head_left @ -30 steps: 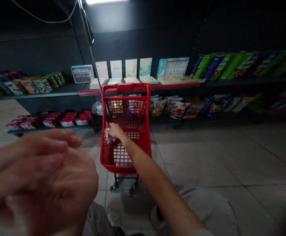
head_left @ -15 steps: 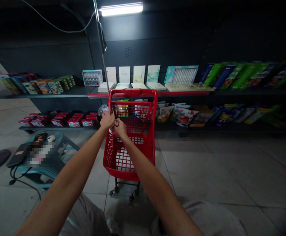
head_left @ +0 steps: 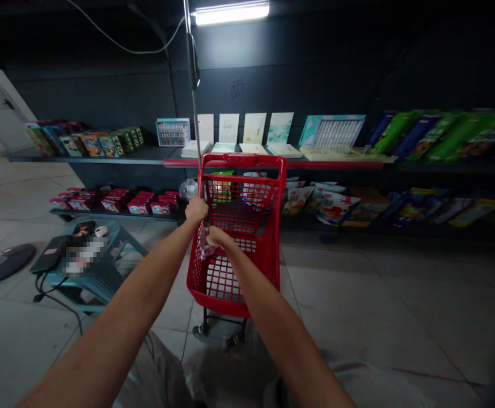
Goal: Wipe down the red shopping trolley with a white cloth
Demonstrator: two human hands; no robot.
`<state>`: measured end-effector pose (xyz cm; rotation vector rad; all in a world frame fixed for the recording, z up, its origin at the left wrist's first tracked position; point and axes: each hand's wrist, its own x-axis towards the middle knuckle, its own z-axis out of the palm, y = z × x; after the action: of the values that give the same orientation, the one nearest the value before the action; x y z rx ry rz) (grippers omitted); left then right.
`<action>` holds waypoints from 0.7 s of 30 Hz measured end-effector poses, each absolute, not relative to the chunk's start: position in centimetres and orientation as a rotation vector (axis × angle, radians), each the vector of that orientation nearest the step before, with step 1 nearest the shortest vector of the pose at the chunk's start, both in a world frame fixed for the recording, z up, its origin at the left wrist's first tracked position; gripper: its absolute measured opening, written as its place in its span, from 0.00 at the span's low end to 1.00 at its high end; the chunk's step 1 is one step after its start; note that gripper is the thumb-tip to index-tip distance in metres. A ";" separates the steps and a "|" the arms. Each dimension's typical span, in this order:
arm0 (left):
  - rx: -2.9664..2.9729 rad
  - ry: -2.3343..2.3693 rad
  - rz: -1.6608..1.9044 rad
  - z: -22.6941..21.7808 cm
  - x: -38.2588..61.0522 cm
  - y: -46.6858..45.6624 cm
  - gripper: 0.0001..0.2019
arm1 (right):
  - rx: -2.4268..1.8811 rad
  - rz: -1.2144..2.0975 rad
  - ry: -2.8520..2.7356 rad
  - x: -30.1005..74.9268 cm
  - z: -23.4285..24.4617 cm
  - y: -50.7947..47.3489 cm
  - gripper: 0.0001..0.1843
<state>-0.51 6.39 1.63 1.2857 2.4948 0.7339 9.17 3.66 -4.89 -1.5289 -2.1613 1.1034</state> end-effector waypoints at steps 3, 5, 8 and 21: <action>1.320 2.488 0.722 1.4 -0.4 6.4 0.19 | -1.457 1.069 -2.036 9.9 -4.1 4.8 0.13; 1.332 2.484 0.712 1.2 -0.3 6.5 0.18 | -1.343 1.068 -1.884 10.2 -3.9 5.2 0.15; 1.346 2.477 0.706 1.0 0.0 6.5 0.18 | -1.157 1.220 -1.689 10.5 -4.0 5.1 0.13; 1.326 2.495 0.706 0.8 0.6 6.0 0.19 | -1.258 1.338 -1.850 11.5 -4.4 2.5 0.05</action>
<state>0.62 6.00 0.84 1.3262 2.4952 0.7064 11.46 2.51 -4.43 -1.2582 -1.8504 1.3378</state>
